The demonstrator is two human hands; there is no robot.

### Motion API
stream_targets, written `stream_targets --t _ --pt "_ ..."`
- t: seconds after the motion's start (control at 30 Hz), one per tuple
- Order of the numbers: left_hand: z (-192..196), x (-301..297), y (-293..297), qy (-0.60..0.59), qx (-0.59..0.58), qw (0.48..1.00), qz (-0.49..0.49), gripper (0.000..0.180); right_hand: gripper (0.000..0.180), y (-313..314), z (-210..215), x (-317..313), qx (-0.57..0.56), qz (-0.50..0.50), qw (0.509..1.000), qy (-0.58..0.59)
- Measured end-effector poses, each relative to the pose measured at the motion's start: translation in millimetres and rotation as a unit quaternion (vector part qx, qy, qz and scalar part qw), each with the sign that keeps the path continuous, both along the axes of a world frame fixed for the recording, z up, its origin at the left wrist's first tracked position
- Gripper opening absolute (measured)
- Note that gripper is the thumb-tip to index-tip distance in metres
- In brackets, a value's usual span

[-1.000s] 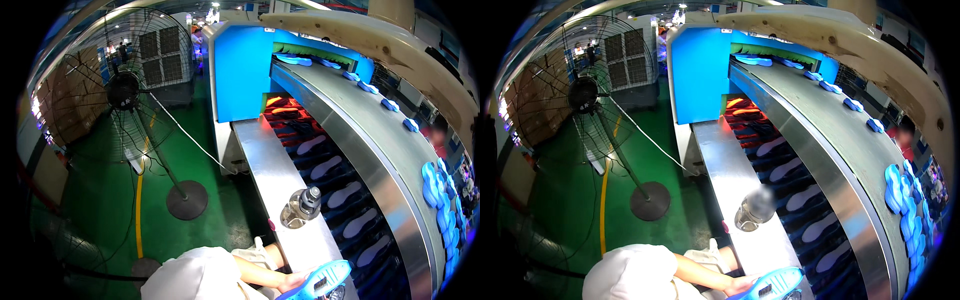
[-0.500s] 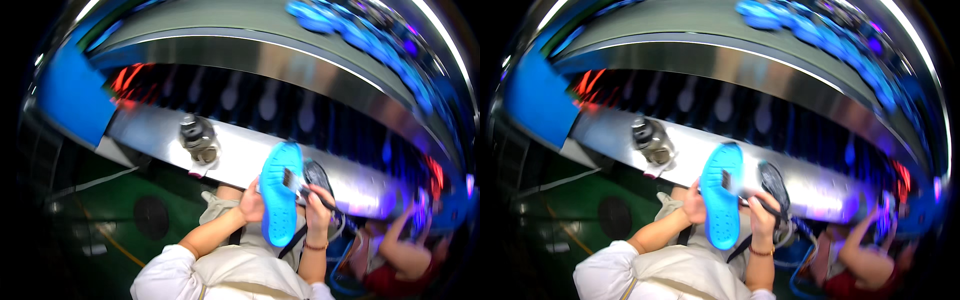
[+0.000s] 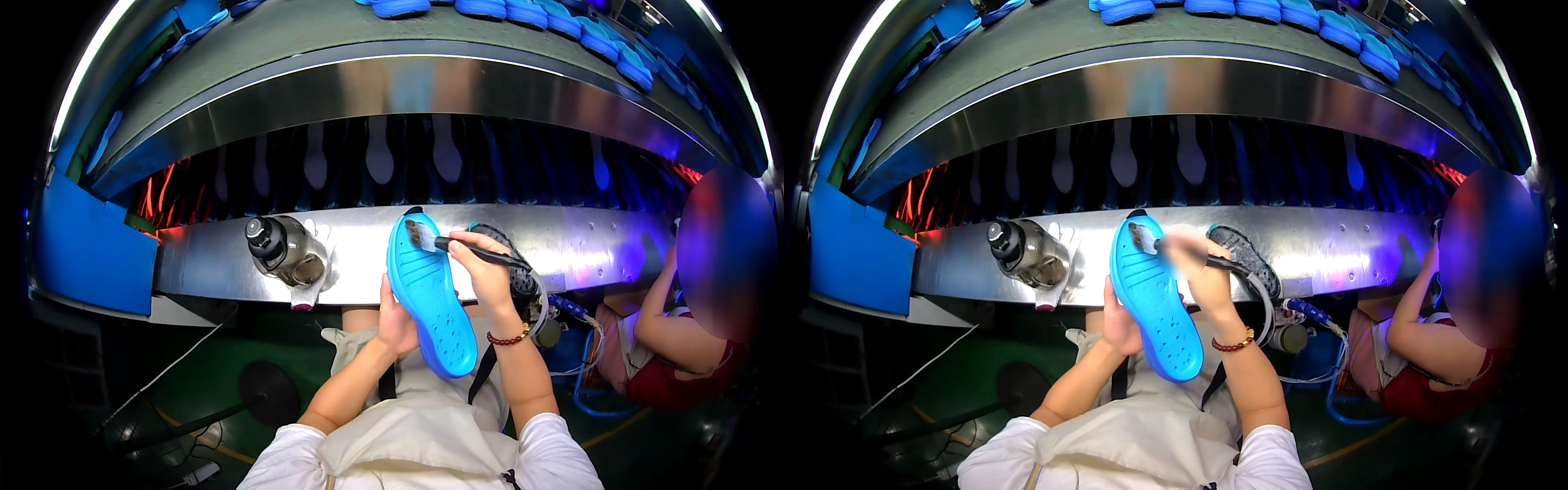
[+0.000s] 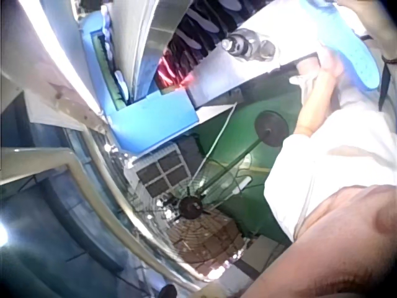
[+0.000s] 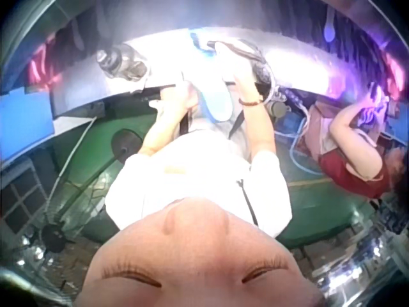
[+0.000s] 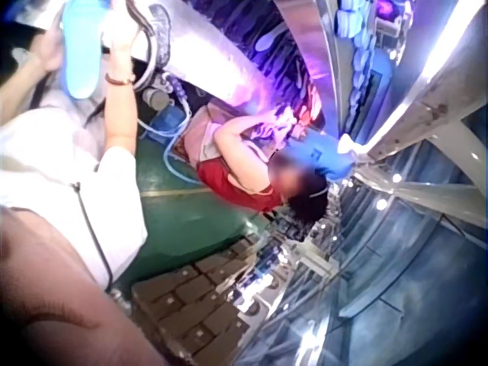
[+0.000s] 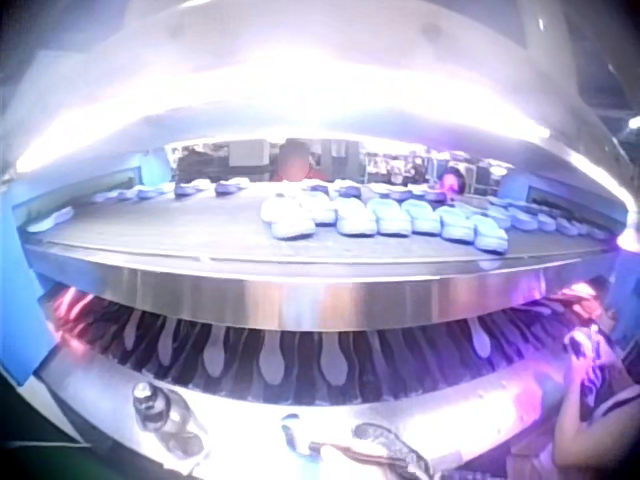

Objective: The person picks blue slipper soles from a conveyor belt and uses a handheld tool to scrape and trim the bottom surface. They repeatedly flip the soles to work on different areas and place the finished soles back onto the conveyor.

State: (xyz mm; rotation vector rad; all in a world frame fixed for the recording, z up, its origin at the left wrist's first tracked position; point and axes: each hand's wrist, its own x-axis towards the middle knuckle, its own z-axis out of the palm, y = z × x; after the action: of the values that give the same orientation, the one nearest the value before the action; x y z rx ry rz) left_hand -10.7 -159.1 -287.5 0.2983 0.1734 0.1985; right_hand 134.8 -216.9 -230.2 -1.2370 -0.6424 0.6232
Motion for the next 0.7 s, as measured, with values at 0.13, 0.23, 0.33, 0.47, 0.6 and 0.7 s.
stream_targets --t 0.13,0.23,0.33,0.47,0.6,0.7 --pt "-1 9 -4 0.073 0.015 0.996 0.039 0.084 0.02 3 1 -27 -0.04 -0.034 0.966 -0.254" --pt "-5 11 -6 0.074 0.052 0.992 0.087 0.077 0.019 0 2 -41 -0.011 -0.045 0.924 -0.378" --pt "-9 6 -1 0.084 0.043 0.987 0.132 0.075 0.017 -19 0 -45 -0.019 0.02 0.922 -0.387" --pt "-6 -10 33 0.061 0.076 0.989 0.114 0.093 0.016 -64 4 -40 -0.048 0.177 0.924 -0.334" --pt "21 -10 25 0.034 0.03 0.998 0.031 0.102 0.02 -72 23 -14 -0.041 0.236 0.947 -0.213" --pt "31 -4 3 -0.003 0.01 1.0 -0.026 0.104 0.017 -53 55 -6 -0.051 0.12 0.991 0.012"
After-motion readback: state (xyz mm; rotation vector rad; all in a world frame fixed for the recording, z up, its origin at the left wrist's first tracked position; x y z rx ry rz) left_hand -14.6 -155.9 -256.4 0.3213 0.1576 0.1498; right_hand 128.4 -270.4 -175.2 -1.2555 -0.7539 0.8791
